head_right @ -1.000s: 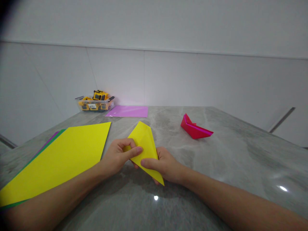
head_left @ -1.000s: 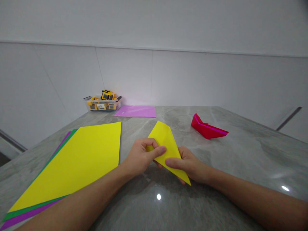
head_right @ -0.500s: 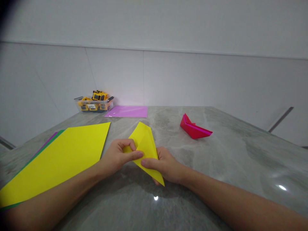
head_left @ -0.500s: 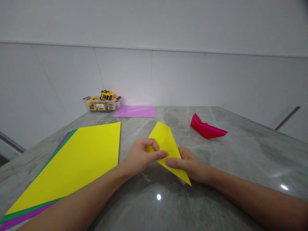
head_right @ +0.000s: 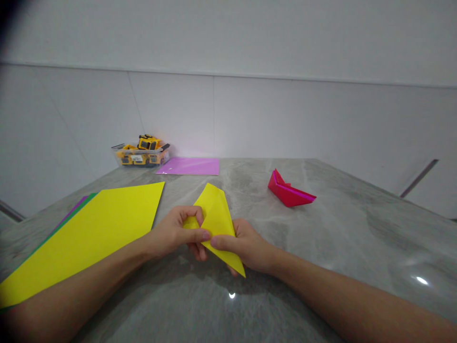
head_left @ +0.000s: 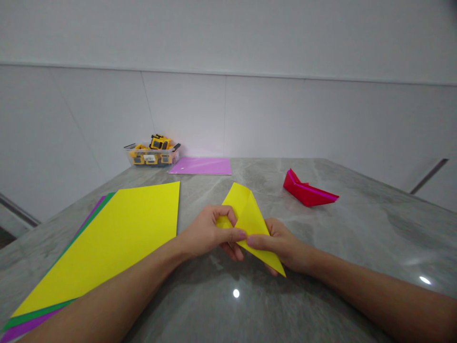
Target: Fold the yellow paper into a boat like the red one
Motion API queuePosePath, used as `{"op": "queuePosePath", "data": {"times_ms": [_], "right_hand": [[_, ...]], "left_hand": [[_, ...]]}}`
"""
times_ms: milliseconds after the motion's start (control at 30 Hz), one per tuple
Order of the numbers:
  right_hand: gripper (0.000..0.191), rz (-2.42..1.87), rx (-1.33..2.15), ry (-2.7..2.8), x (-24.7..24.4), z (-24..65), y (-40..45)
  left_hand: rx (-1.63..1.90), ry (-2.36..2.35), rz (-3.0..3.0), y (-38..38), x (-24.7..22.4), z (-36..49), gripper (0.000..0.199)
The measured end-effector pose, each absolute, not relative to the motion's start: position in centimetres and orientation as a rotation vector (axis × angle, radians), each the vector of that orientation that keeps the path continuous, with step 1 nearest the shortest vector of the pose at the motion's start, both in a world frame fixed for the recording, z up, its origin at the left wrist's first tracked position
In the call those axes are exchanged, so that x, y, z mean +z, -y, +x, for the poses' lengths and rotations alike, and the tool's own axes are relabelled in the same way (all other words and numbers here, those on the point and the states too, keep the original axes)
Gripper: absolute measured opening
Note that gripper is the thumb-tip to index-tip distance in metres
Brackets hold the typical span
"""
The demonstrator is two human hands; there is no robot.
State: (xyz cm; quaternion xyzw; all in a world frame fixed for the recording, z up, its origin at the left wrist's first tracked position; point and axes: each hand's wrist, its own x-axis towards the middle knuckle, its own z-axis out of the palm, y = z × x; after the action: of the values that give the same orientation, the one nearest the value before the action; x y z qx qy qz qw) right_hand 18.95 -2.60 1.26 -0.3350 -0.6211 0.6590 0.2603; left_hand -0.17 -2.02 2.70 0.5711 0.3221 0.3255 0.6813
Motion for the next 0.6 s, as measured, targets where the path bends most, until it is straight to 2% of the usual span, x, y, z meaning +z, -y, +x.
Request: {"op": "queuePosePath", "data": {"times_ms": [167, 333, 600], "right_hand": [[0.037, -0.93, 1.746, 1.654, 0.8, 19.1, 2.2], [0.044, -0.963, 1.771, 1.584, 1.0, 18.8, 2.0], [0.05, -0.928, 1.805, 1.586, 1.0, 18.6, 1.9]], "left_hand": [[0.784, -0.735, 1.313, 1.7, 3.1, -0.3, 0.037], [0.933, -0.829, 1.336, 1.0, 3.5, -0.9, 0.036], [0.91, -0.857, 1.356, 0.7, 3.7, -1.3, 0.037]]}}
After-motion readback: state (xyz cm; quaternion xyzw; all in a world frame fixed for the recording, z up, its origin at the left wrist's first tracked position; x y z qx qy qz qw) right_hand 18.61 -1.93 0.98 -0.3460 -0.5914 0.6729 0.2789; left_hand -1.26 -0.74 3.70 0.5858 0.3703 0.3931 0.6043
